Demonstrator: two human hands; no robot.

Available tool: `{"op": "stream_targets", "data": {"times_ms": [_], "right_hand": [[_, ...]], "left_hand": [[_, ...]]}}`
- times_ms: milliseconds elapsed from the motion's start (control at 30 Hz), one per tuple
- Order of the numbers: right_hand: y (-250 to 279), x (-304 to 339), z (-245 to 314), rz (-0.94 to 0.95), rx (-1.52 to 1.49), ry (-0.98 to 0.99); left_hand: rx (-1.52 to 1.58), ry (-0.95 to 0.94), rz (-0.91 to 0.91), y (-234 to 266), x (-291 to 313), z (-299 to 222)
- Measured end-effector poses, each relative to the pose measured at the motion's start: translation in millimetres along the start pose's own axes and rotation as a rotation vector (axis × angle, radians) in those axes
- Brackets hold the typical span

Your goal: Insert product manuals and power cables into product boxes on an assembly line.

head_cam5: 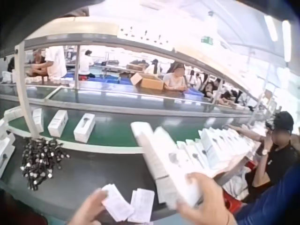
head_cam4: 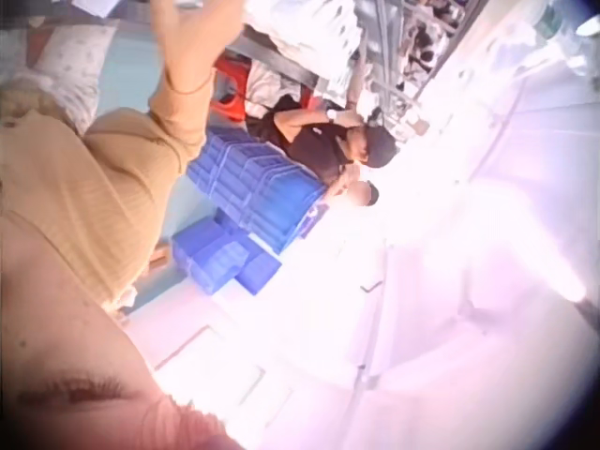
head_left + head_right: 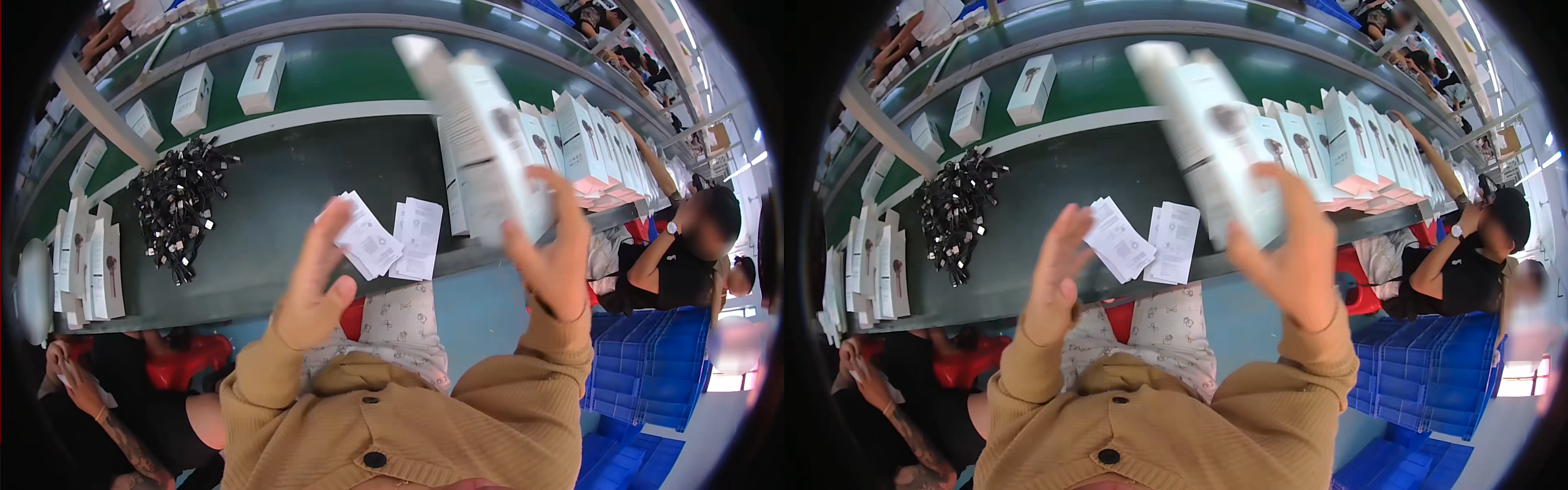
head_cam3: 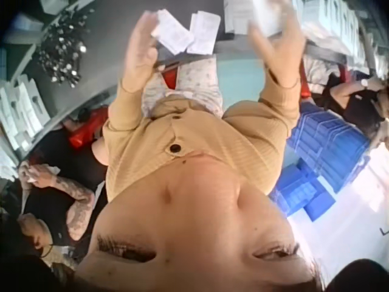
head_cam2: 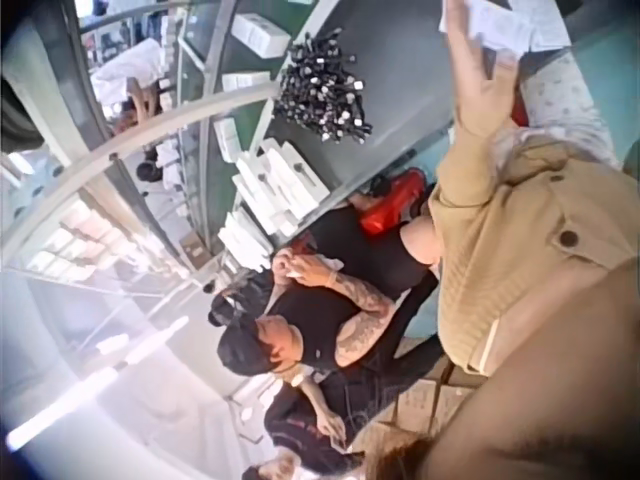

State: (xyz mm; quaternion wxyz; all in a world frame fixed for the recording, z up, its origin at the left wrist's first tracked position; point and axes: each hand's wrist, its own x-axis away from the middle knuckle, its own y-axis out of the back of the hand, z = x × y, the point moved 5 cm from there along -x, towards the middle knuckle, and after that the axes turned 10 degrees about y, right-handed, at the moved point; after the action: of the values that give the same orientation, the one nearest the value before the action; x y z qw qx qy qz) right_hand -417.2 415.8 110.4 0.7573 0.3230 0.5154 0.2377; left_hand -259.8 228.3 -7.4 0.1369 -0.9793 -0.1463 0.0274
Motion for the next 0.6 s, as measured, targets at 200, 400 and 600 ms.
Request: {"op": "stream_targets", "data": {"times_ms": [200,400,600], "right_hand": [[25.0,12.7,-112.2,-0.015,0.587,-0.325],[15.7,10.8,-96.9,-0.02,1.053,0.01],[-70.3,28.8,17.3,0.214,0.203,0.391]], "left_hand": [[-1.008,-0.162,-0.806,151.4,42.7,-18.6],[-1.95,0.308,-1.42,295.0,111.7,-39.9],[-1.978,0.739,-1.362,344.7,144.5,-16.4]]}}
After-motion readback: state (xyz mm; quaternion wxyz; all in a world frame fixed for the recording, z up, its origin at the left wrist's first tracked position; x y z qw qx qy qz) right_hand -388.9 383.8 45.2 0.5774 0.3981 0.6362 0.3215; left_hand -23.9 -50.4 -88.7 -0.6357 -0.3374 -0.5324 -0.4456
